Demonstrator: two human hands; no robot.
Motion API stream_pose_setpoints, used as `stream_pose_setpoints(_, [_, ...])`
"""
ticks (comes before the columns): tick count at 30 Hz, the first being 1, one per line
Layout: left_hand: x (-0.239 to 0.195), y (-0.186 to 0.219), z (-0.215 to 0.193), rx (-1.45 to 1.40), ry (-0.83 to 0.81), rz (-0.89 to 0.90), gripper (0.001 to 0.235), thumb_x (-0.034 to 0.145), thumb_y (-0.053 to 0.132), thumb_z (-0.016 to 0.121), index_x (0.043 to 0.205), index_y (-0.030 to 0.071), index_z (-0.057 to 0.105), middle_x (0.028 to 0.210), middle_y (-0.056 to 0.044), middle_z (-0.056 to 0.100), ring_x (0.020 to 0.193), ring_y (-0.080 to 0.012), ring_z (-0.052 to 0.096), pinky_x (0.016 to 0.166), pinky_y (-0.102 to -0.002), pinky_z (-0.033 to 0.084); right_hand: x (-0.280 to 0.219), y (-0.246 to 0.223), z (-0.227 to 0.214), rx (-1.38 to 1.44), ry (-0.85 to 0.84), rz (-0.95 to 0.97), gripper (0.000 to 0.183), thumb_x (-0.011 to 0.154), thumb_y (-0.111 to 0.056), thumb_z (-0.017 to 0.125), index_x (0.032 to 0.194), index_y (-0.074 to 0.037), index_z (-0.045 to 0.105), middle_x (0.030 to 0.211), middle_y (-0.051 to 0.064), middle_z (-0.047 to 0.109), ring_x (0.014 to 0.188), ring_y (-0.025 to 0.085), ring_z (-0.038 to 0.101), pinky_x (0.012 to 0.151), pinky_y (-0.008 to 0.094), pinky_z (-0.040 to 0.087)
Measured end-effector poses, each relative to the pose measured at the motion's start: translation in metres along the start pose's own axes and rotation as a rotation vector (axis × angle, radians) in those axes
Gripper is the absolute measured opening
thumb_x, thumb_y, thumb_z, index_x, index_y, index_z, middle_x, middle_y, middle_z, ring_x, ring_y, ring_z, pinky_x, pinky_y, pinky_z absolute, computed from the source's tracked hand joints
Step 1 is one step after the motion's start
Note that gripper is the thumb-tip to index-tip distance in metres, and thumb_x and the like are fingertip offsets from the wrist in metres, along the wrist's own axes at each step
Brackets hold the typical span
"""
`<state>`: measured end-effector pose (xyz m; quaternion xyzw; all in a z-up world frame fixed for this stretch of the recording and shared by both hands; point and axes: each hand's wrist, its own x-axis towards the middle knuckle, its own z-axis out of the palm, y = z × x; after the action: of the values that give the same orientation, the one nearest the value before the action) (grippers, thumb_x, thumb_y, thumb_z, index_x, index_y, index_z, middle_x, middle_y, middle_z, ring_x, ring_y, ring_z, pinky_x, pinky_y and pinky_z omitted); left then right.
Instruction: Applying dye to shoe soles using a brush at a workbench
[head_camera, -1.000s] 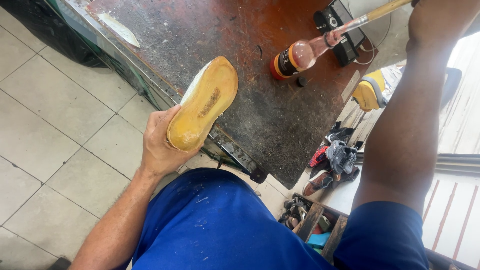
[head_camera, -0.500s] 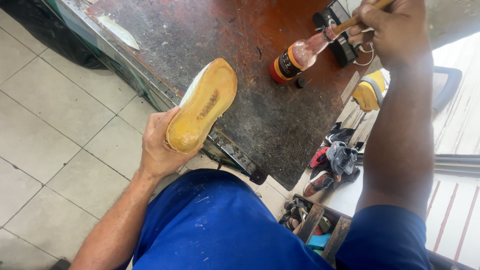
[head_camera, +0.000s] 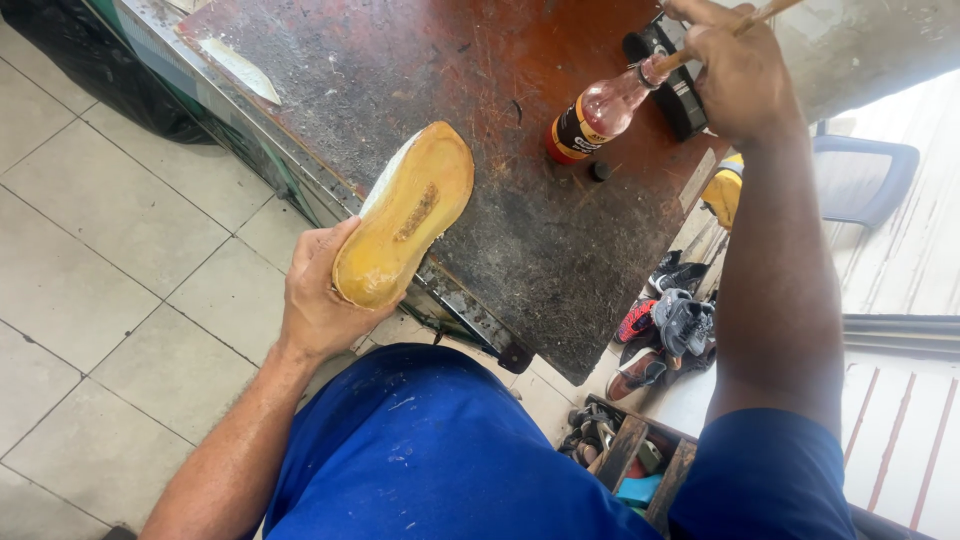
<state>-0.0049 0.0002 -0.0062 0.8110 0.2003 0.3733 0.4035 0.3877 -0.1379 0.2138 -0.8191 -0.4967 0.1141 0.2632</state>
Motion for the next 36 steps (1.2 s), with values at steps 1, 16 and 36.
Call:
stream_pose_setpoints(1, [0.000, 0.000, 0.000, 0.003, -0.004, 0.001, 0.094, 0.067, 0.026, 0.099, 0.146, 0.006, 0.053, 0.126, -0.021, 0.061, 0.114, -0.0302, 0.059, 0.089, -0.040, 0.056, 0.002, 0.005, 0.001, -0.001, -0.007, -0.017, 0.056, 0.102, -0.011, 0.029, 0.147, 0.013, 0.053, 0.142, 0.040, 0.053, 0.100, 0.031, 0.047, 0.077, 0.038, 0.034])
stream_pose_setpoints(16, [-0.002, -0.003, 0.002, 0.004, -0.010, -0.026, 0.097, 0.065, 0.027, 0.100, 0.147, 0.009, 0.052, 0.128, -0.021, 0.058, 0.118, -0.0296, 0.059, 0.095, -0.040, 0.055, 0.005, 0.001, -0.004, 0.011, -0.065, 0.190, 0.047, 0.111, -0.024, 0.031, 0.146, 0.002, 0.047, 0.132, 0.021, 0.041, 0.116, 0.029, 0.040, 0.091, 0.042, 0.035])
stream_pose_setpoints(36, [-0.010, -0.017, 0.012, 0.031, -0.001, 0.063, 0.113, 0.062, 0.037, 0.102, 0.152, 0.010, 0.039, 0.136, -0.025, 0.047, 0.127, -0.0375, 0.050, 0.091, -0.050, 0.055, -0.052, 0.013, -0.038, 0.974, 0.633, 0.248, 0.031, 0.109, -0.035, 0.041, 0.099, -0.009, 0.051, 0.086, 0.016, 0.074, 0.058, 0.022, 0.069, 0.052, 0.029, 0.063])
